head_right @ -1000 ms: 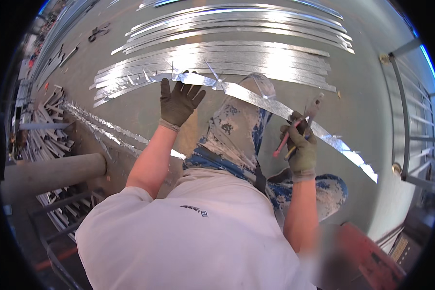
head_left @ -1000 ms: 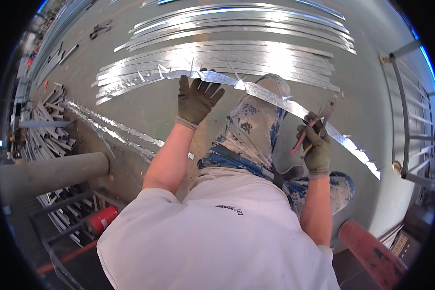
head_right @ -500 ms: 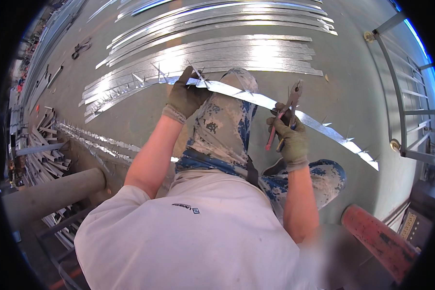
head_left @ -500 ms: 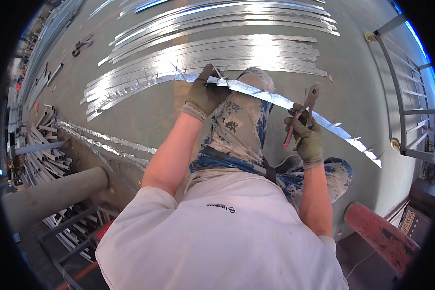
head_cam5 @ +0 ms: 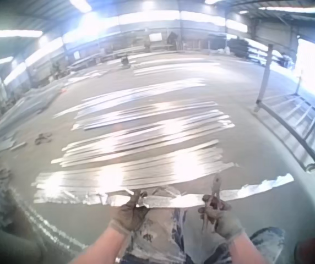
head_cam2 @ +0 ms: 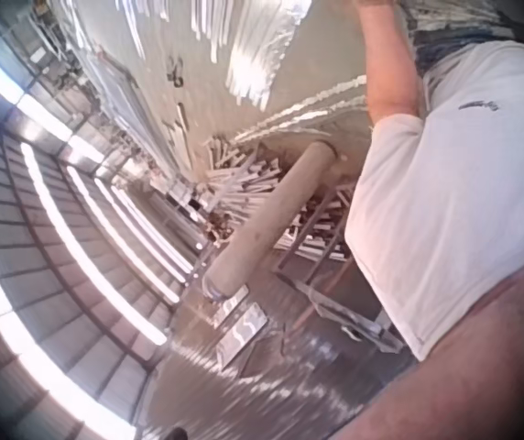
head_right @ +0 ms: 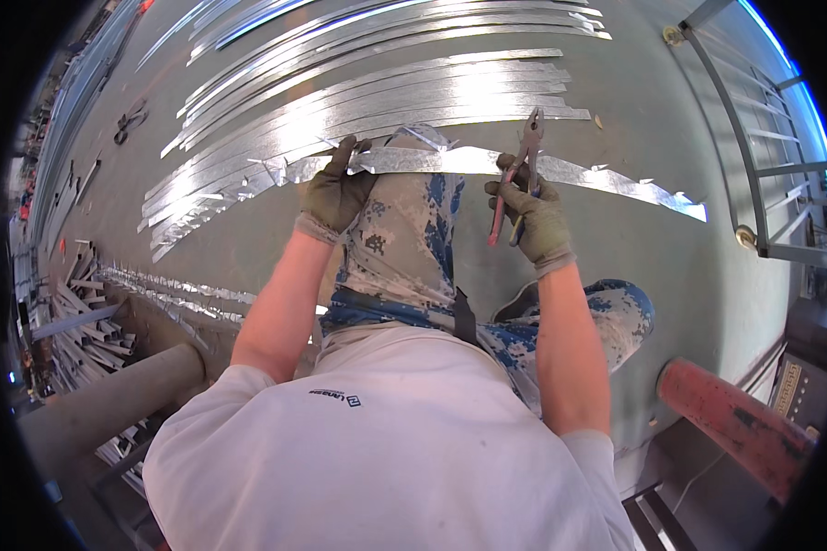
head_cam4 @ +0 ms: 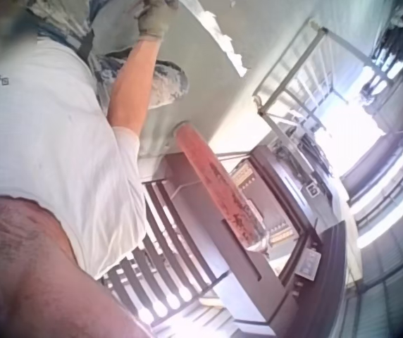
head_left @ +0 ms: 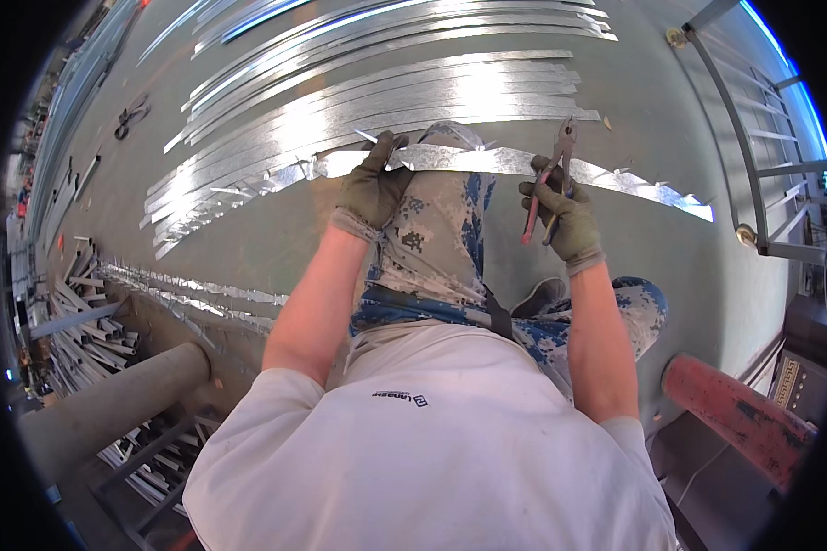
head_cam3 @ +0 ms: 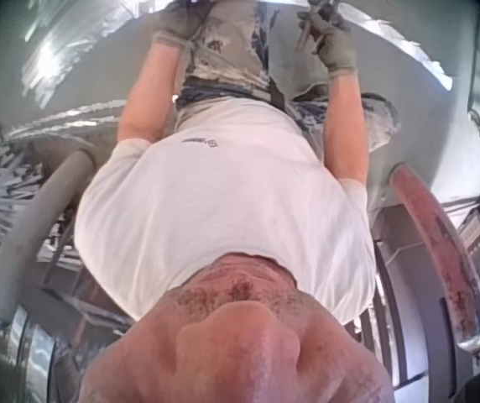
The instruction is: The person sits on the floor and uses tin snips to cut a long silver metal strip into smaller pieces. The person repeatedly positions the snips, cuts, and repositions the strip, accumulating cut pieces on the floor.
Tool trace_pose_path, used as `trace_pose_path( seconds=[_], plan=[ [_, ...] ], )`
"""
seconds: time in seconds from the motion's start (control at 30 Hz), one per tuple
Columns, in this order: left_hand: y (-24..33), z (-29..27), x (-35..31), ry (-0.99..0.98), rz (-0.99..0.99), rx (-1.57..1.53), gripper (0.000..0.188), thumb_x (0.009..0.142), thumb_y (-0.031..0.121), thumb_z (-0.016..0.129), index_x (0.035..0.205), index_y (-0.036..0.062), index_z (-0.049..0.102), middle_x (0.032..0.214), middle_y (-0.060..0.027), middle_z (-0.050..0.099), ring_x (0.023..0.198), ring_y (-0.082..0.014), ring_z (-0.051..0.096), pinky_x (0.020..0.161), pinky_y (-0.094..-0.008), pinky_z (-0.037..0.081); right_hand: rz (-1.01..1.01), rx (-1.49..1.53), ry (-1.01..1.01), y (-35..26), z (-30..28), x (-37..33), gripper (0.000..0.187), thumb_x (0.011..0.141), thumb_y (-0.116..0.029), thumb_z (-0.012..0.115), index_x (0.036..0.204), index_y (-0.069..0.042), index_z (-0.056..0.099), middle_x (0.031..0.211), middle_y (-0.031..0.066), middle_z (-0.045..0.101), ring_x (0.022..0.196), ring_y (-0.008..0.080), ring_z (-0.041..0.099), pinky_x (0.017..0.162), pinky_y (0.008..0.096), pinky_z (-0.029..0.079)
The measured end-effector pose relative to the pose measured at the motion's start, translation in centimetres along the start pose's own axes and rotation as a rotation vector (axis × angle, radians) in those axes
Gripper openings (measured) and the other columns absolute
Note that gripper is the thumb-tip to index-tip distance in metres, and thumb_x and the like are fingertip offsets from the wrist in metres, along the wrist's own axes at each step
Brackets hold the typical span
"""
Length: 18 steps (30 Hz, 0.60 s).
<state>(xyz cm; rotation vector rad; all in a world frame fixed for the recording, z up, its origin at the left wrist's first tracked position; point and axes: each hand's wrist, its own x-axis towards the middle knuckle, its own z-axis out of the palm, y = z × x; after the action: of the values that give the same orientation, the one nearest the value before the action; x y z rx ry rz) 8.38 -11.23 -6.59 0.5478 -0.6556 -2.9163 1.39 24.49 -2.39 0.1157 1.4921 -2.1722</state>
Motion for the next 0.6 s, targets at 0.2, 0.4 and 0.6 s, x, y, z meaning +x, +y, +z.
trace_pose_path(
  seconds=[0.2,0.4,0.6],
  plan=[
    [0.3,2.1,0.0,0.084,-0.012,0.204,0.04,0.116,0.02,0.068,0.15,-0.0002,0.062,0.145,-0.0183,0.07,0.134,-0.036,0.069,0.123,-0.0541,0.061,0.025,0.08,-0.012,1.2,-0.7,0.7,0.051,0.107,-0.004,0.074,0.157,-0.002,0.064,0.14,0.0105,0.074,0.115,0.0259,0.078,0.095,0.0406,0.066],
    [2.3,1.3,-0.3,0.111,-0.214,0.275,0.038,0.118,0.024,0.065,0.149,0.002,0.067,0.148,-0.0191,0.072,0.134,-0.0375,0.073,0.114,-0.0529,0.067,0.077,0.091,0.004,-0.1,0.1,-0.8,0.049,0.106,-0.001,0.074,0.154,-0.003,0.067,0.143,0.0098,0.073,0.111,0.0278,0.079,0.093,0.0423,0.066],
    [2.1,3.6,-1.6,-0.03,-0.214,0.113,0.037,0.118,0.024,0.065,0.146,0.0015,0.069,0.153,-0.027,0.067,0.14,-0.0426,0.069,0.119,-0.057,0.063,0.043,0.2,0.017,0.9,0.8,-1.1,0.047,0.107,0.0,0.074,0.153,-0.002,0.067,0.141,0.0098,0.074,0.111,0.0285,0.078,0.094,0.0432,0.066]
  ],
)
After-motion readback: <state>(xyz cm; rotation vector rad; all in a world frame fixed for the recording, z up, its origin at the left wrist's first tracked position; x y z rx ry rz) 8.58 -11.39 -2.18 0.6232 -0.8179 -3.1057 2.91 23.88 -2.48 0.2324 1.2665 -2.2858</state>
